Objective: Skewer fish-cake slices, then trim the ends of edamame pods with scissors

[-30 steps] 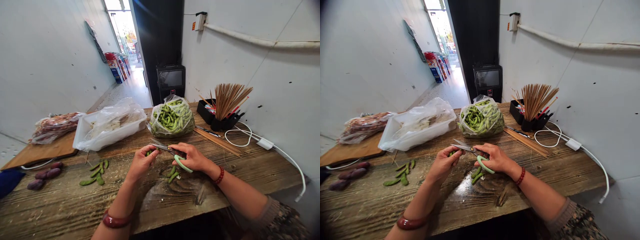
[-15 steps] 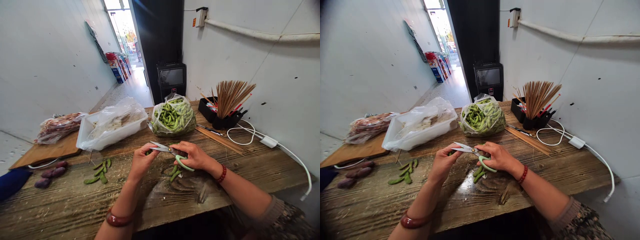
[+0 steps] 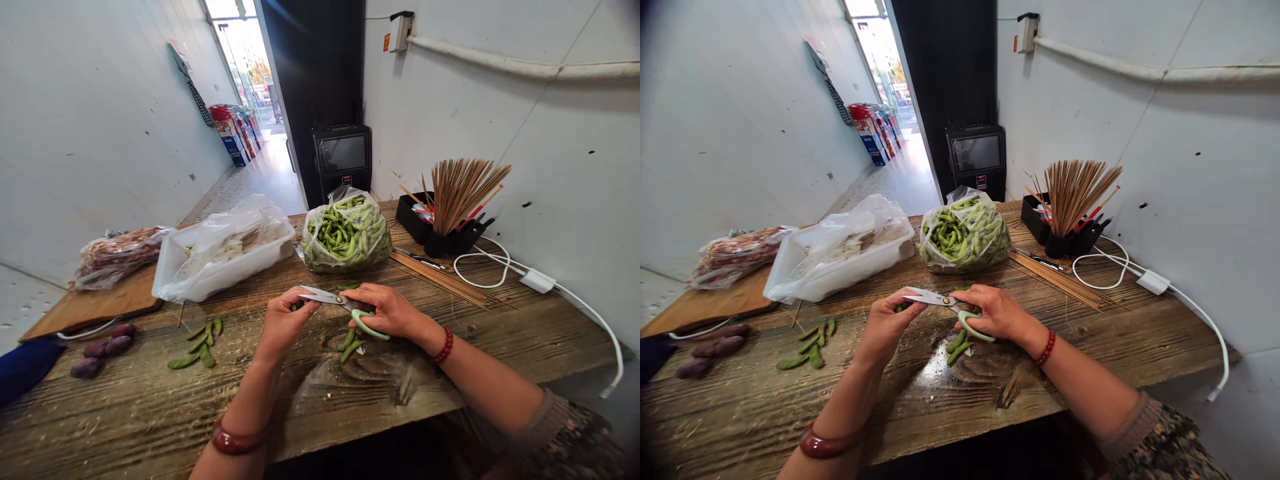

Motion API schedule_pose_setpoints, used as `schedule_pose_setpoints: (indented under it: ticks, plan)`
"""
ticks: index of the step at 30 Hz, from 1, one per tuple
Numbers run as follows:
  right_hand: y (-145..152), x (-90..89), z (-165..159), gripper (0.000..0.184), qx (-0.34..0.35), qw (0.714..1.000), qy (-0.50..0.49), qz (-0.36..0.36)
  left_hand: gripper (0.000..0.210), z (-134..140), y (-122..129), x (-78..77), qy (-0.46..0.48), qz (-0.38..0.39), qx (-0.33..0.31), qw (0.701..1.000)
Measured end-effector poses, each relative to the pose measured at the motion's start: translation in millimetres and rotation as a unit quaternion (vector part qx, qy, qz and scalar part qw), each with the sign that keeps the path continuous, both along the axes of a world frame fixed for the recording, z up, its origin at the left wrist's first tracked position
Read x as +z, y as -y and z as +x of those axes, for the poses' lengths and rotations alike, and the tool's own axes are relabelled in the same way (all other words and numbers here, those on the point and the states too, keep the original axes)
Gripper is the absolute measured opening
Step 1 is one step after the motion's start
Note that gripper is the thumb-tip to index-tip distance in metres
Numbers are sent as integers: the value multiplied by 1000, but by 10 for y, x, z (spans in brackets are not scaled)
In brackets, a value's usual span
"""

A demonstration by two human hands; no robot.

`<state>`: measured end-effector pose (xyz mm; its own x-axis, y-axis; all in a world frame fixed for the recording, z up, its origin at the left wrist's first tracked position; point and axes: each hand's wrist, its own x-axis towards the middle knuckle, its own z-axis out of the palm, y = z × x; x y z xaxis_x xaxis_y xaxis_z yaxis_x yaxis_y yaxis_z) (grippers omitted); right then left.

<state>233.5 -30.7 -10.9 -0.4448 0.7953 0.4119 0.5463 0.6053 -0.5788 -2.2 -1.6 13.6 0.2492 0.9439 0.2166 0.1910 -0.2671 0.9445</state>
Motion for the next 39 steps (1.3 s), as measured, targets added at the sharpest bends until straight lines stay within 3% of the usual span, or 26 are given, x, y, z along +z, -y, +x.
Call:
schedule_pose_setpoints:
  ticks: [10,15,21,25,29,35,39]
  plan:
    - [10,20,-3,56,-1,1000,-3,1,16,0,-15,-17,-3,-18,21,1000]
    - [-9,6,-9,55,3,999,-34,-15,21,4,-1,-2,-20,-62,29,997]
    - [-92,-60,-1,52,-51,992,-108,-42,30,26,30,45,99,-162,16,982]
    - [-95,-74,-12,53,-53,989,-125,-51,38,25,24,70,163,-218,17,962]
    - [-80,-62,-23,54,-49,990,-122,-49,37,20,8,48,185,-215,12,959]
    - [-55,-40,-33,55,-46,989,-129,-60,28,4,8,17,130,-186,21,974]
    - [-33,-46,-65,53,-52,983,-153,-86,28,36,35,57,162,-189,0,969]
